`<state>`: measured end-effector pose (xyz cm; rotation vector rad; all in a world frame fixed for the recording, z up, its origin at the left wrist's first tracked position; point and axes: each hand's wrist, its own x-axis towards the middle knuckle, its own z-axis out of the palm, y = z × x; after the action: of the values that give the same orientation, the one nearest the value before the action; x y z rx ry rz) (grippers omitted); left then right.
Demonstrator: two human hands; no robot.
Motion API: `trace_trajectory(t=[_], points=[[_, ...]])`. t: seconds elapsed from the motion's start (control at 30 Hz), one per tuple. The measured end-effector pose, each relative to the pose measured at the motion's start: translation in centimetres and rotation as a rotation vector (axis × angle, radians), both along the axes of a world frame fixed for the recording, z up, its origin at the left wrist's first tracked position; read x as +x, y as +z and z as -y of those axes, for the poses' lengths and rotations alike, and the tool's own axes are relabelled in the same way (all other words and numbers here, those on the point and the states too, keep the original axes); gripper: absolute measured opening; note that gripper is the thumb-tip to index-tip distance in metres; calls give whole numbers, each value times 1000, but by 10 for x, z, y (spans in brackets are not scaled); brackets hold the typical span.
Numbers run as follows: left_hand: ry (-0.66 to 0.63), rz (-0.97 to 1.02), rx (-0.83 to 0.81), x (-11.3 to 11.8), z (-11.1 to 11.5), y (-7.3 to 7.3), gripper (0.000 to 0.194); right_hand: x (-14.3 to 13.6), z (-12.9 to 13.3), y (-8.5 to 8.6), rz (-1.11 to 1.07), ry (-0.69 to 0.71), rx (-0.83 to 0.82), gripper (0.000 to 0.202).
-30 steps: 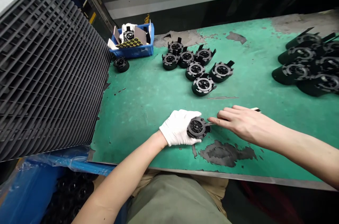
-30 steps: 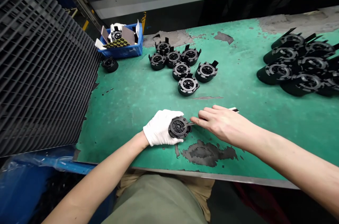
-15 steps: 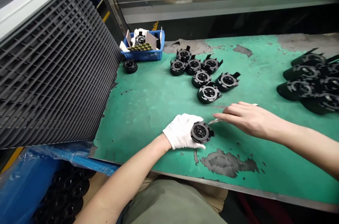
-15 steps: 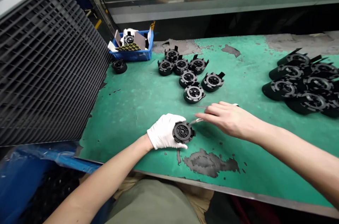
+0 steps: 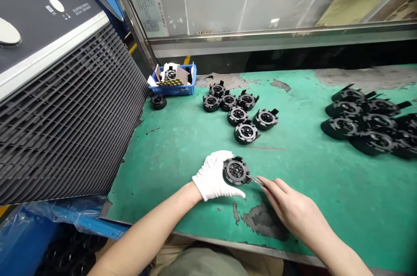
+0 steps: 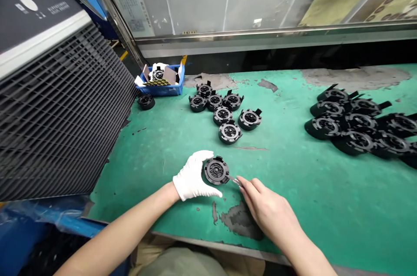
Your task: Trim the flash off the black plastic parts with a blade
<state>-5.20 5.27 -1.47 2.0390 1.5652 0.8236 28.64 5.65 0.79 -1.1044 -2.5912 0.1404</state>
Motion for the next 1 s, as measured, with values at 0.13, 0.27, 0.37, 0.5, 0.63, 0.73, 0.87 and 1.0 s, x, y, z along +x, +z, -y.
trace_trajectory(t=[0.13, 0.27, 0.37, 0.5, 0.63, 0.73, 0.87, 1.0], points=[[-236, 12, -83, -8, -19, 14, 135, -5, 9, -6, 37, -31, 14, 45], [-253, 2, -85, -6, -24, 18, 124, -15, 26, -12, 73, -79, 25, 51], [-251, 3, -79, -3, -22, 16, 121, -19, 35, -11, 121, -119, 42, 50], [-273, 11, -75, -4, -24, 15, 120, -18, 39, -5, 175, -124, 59, 45], [-369, 2, -90, -4, -36, 16, 124, -11, 31, 2, 208, -56, 55, 54], [-431, -7, -100, -2, -43, 17, 126, -4, 21, 6, 208, 31, 53, 49], [-444, -15, -105, 0, -45, 16, 125, 4, 11, 12, 212, 100, 45, 52], [-446, 2, -131, 0, -44, 16, 126, 9, 6, 17, 215, 137, 42, 61]])
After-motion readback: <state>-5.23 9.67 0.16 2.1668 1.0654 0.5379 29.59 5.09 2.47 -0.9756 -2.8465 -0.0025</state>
